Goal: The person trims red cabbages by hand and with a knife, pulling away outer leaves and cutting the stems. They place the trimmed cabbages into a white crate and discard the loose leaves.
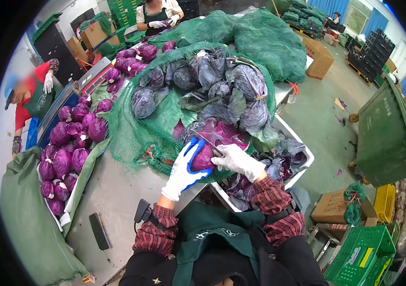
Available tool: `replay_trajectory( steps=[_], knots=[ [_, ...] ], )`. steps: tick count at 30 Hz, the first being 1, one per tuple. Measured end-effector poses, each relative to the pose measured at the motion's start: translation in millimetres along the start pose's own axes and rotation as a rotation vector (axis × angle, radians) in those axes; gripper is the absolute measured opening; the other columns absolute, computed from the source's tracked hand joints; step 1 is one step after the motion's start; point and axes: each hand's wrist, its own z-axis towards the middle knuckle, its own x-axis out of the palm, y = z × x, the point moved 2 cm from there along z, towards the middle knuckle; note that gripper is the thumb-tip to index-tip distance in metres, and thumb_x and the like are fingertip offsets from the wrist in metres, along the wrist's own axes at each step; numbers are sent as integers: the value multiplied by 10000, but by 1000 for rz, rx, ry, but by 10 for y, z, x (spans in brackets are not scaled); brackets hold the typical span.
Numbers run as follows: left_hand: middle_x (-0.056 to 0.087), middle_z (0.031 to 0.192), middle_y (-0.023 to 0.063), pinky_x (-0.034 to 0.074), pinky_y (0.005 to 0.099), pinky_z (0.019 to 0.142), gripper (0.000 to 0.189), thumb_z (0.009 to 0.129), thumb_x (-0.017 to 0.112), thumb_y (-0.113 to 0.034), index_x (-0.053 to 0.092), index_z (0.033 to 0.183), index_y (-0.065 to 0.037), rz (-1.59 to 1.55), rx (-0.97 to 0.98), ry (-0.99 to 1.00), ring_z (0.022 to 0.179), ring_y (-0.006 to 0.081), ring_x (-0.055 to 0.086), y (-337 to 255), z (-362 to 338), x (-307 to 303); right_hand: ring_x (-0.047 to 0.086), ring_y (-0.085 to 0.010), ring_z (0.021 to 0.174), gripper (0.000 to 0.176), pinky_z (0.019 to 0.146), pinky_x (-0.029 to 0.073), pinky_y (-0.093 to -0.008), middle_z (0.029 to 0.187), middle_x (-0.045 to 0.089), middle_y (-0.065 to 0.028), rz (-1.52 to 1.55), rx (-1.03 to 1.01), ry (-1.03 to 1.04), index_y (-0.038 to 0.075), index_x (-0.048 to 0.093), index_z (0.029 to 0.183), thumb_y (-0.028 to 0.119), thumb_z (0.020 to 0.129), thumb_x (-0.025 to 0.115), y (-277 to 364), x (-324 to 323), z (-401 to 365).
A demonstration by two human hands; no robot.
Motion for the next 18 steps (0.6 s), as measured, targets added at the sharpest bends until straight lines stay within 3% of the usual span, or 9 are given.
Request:
replay_trajectory(
  steps=[3,5,8,10,11,12,14,15,18],
  knots=[
    [382,1470,167,332,447,1109,854,662,819,-325,460,1421,-168,41,78,-15,1338,355,388,18,-3,58,592,-183,587,218,568,452,-352,659,632,-107,-22,-16,-6,-23,576,855,184,888,635,-115,-20,-11],
    [386,1471,167,317,438,1120,853,662,819,-323,463,1414,-137,47,83,-5,1353,340,375,5,-17,79,606,-188,598,188,576,462,-351,660,632,-108,-36,-45,-26,-20,579,863,162,881,628,-165,30,-40],
    [385,1477,167,300,431,1133,848,660,821,-304,470,1406,-107,55,78,-11,1369,324,361,-35,-24,84,656,-280,659,147,627,498,-388,702,649,-166,8,-32,-189,-12,605,863,133,841,601,-233,136,-1],
    [380,1481,166,297,432,1134,843,659,823,-288,472,1405,-109,56,69,-28,1371,322,359,-30,-45,81,658,-375,743,158,681,514,-437,766,650,-228,-306,-51,-667,-5,634,847,133,790,581,-487,132,119],
    [378,1484,165,292,431,1136,840,658,823,-278,474,1403,-108,7,84,-55,1376,322,353,16,-83,92,632,-425,792,178,727,511,-469,808,637,-260,-160,69,-761,-4,649,822,145,766,568,-804,132,206],
    [375,1486,165,288,431,1138,837,657,824,-268,476,1401,-108,-40,105,-83,1381,321,348,58,-99,82,658,-359,696,179,656,523,-428,759,650,-226,-354,-23,-903,-3,641,845,165,810,590,-1026,98,184],
    [376,1485,167,285,431,1140,842,658,824,-265,469,1405,-105,-79,96,-91,1386,324,341,131,-154,51,654,-263,591,229,575,519,-373,709,653,-179,112,250,-833,-2,629,871,226,852,629,-1145,32,74],
    [376,1485,169,282,432,1141,847,659,823,-263,463,1408,-103,-129,77,-95,1390,326,335,157,-171,47,617,-181,508,340,504,497,-322,715,653,-141,119,141,-785,-10,626,984,298,853,681,-1001,42,-15],
    [359,1491,178,277,435,1143,873,668,819,-276,432,1430,-102,-61,126,-21,1396,336,323,68,-146,27,675,-336,855,590,780,515,-379,961,685,-215,-41,-62,-602,-18,576,1200,430,829,678,-257,180,-92]
  ],
)
